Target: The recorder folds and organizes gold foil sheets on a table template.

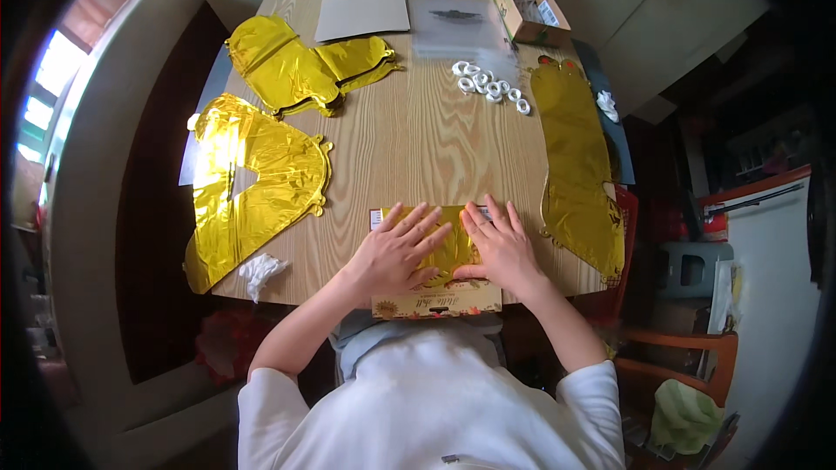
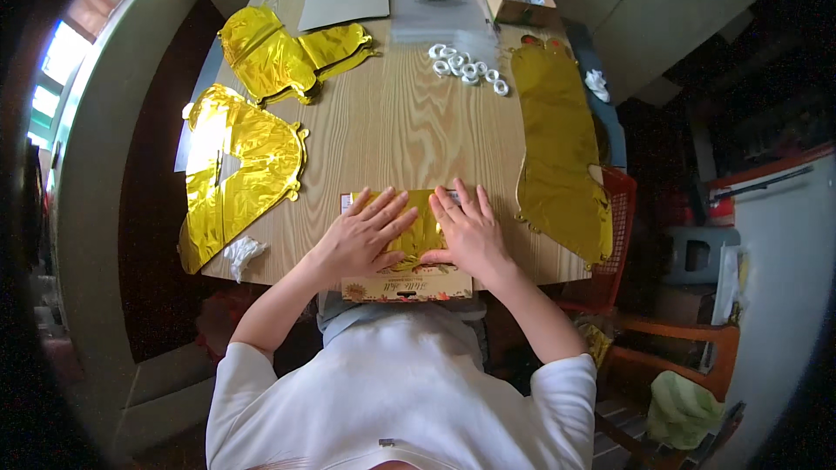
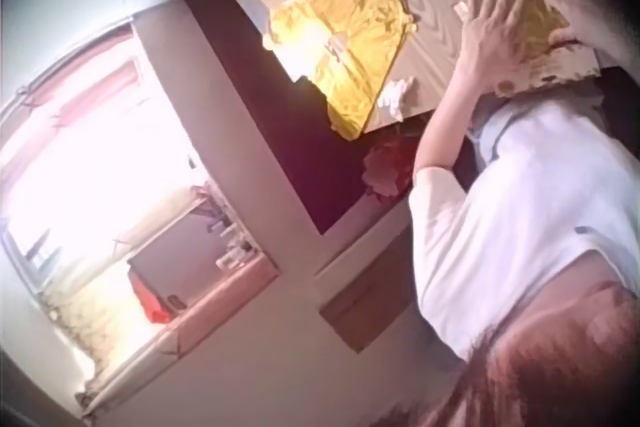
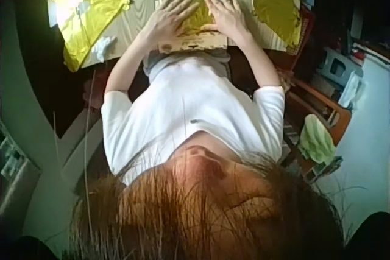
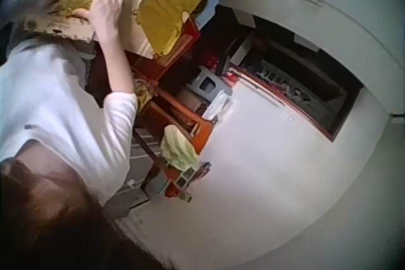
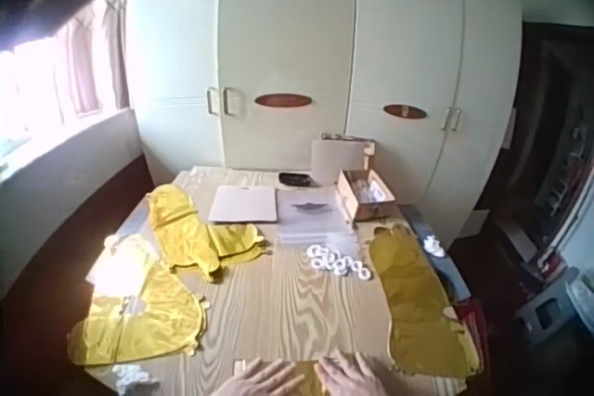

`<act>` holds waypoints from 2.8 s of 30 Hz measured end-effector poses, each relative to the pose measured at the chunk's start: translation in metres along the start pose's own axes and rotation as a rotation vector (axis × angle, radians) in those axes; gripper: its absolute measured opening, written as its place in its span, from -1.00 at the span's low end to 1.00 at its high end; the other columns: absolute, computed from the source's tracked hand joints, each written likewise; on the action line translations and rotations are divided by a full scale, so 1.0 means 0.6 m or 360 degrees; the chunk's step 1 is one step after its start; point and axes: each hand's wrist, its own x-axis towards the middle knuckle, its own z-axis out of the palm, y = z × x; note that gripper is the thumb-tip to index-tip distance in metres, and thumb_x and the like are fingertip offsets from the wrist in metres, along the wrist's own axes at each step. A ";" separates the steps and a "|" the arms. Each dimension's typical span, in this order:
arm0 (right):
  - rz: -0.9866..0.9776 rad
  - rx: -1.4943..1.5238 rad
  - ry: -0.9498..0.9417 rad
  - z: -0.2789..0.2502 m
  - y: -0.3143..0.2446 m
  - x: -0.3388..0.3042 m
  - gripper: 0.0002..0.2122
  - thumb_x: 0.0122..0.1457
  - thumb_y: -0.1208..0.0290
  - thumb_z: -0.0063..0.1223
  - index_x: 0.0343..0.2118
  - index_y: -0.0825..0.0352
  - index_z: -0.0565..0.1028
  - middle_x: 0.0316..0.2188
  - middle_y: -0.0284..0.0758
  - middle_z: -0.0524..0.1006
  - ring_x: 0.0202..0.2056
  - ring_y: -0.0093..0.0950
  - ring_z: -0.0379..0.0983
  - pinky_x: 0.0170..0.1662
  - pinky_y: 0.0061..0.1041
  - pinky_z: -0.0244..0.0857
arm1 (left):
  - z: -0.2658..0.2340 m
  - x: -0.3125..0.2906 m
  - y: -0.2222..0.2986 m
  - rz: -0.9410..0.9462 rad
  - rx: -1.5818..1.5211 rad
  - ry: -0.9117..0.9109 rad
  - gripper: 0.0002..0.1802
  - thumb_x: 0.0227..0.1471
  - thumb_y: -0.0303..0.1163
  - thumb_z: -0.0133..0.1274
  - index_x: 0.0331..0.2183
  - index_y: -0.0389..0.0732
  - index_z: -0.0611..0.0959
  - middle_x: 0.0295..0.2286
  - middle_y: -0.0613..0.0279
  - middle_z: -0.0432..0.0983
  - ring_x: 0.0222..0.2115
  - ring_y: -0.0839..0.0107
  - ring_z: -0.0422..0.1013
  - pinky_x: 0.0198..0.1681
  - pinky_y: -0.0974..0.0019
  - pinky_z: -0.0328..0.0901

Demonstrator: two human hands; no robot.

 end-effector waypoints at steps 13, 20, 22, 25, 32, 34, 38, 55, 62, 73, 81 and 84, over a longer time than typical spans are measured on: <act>-0.0577 0.0048 0.0610 0.004 -0.127 -0.102 -0.94 0.01 0.37 0.14 -0.46 0.17 0.52 -0.54 -0.51 0.36 -0.35 -0.56 0.39 -0.25 -0.48 0.20 | 0.024 0.000 -0.009 0.0124 0.0050 0.0014 -0.37 0.23 0.02 -0.27 0.27 0.08 0.20 0.29 0.12 0.01 0.30 -0.02 -0.11 0.31 -0.21 -0.29; -0.0610 -0.0022 0.0668 -0.105 -0.129 -0.177 -0.92 0.02 0.37 0.15 -0.39 0.17 0.56 -0.42 -0.54 0.47 -0.30 -0.60 0.43 -0.21 -0.48 0.21 | 0.027 0.004 -0.014 0.0123 0.0008 -0.0033 -0.40 0.25 0.00 -0.28 0.27 0.11 0.21 0.29 0.13 0.00 0.31 -0.08 -0.14 0.31 -0.22 -0.30; -0.0509 -0.0062 0.0784 -0.151 -0.111 -0.218 -0.91 0.04 0.38 0.17 -0.36 0.16 0.55 -0.39 -0.53 0.49 -0.29 -0.57 0.45 -0.21 -0.44 0.24 | 0.027 0.003 -0.014 0.0145 0.0006 -0.0008 -0.40 0.25 0.00 -0.28 0.27 0.11 0.21 0.29 0.13 0.00 0.31 -0.08 -0.14 0.31 -0.22 -0.30; -0.0241 -0.0091 0.1157 -0.182 -0.078 -0.269 -0.88 0.10 0.45 0.14 -0.29 0.20 0.50 -0.37 -0.47 0.47 -0.31 -0.50 0.46 -0.27 -0.39 0.27 | 0.025 -0.003 -0.011 0.0133 0.0032 0.0005 -0.40 0.25 0.00 -0.28 0.27 0.12 0.21 0.29 0.14 0.00 0.31 -0.08 -0.15 0.31 -0.22 -0.31; -0.0180 -0.0271 0.1489 -0.182 -0.026 -0.270 -0.88 0.11 0.66 0.03 -0.27 0.43 0.44 -0.34 -0.19 0.47 -0.35 -0.28 0.46 -0.34 -0.24 0.37 | 0.030 -0.001 -0.011 0.0156 0.0046 0.0037 -0.39 0.23 0.06 -0.27 0.27 0.17 0.21 0.29 0.17 0.01 0.31 -0.07 -0.15 0.30 -0.23 -0.32; -0.0209 -0.0388 0.1445 -0.168 -0.016 -0.244 -0.86 0.09 0.70 0.05 -0.28 0.43 0.45 -0.33 -0.18 0.48 -0.30 -0.22 0.49 -0.26 -0.19 0.45 | 0.027 -0.001 -0.011 0.0159 0.0062 0.0032 -0.38 0.23 0.07 -0.29 0.27 0.17 0.21 0.29 0.17 0.01 0.31 -0.07 -0.15 0.30 -0.23 -0.32; -0.0038 -0.0356 0.1239 -0.092 0.026 -0.158 -0.88 0.01 0.60 0.22 -0.35 0.32 0.56 -0.28 -0.33 0.55 -0.16 -0.35 0.51 -0.09 -0.34 0.40 | 0.030 -0.003 -0.011 0.0156 0.0083 0.0042 -0.37 0.23 0.11 -0.31 0.27 0.17 0.22 0.28 0.15 0.02 0.31 -0.07 -0.15 0.30 -0.23 -0.32; -0.0082 0.0081 0.0396 0.016 -0.014 0.026 -0.61 0.19 0.27 0.04 0.03 0.37 0.46 0.09 -0.22 0.44 0.18 -0.29 0.28 0.28 -0.16 0.03 | 0.021 -0.004 -0.011 0.0165 0.0101 0.0109 -0.32 0.17 0.21 -0.28 0.22 0.13 0.32 0.27 0.12 0.05 0.30 -0.07 -0.10 0.30 -0.23 -0.27; -0.0105 0.0121 0.0175 0.036 -0.008 0.032 -0.45 0.22 0.14 -0.02 0.15 0.46 0.32 0.18 -0.11 0.33 0.25 -0.25 0.18 0.31 -0.07 -0.08 | 0.023 -0.002 -0.012 0.0185 0.0100 0.0092 -0.27 0.11 0.31 -0.25 0.18 0.13 0.37 0.26 0.04 0.04 0.29 -0.15 -0.13 0.30 -0.24 -0.26; -0.0018 0.0003 -0.0356 0.017 -0.011 0.025 -0.09 0.13 -0.24 -0.09 0.33 0.39 -0.06 0.37 -0.16 -0.06 0.39 -0.28 -0.23 0.38 -0.12 -0.39 | 0.022 -0.006 -0.009 0.0133 0.0050 0.0189 -0.16 0.09 0.36 -0.28 0.22 0.00 0.30 0.24 -0.03 0.07 0.29 -0.12 -0.09 0.30 -0.23 -0.26; -0.0037 -0.0023 -0.0256 0.024 -0.014 0.022 -0.13 0.15 -0.21 -0.11 0.32 0.42 -0.01 0.36 -0.15 -0.04 0.39 -0.25 -0.24 0.37 -0.09 -0.38 | 0.029 -0.046 0.052 -0.0224 0.0039 0.0148 0.02 0.08 0.35 -0.24 0.18 -0.43 0.26 0.20 -0.25 0.09 0.27 -0.09 -0.02 0.32 -0.01 -0.14; -0.0018 -0.0152 -0.0230 0.017 -0.031 0.024 -0.19 0.16 -0.14 -0.10 0.28 0.47 0.09 0.33 -0.09 0.02 0.38 -0.22 -0.20 0.37 -0.09 -0.36 | 0.040 -0.048 0.057 -0.0289 0.0032 0.0230 0.02 0.07 0.36 -0.25 0.18 -0.43 0.27 0.20 -0.21 0.12 0.28 -0.04 -0.04 0.33 0.01 -0.17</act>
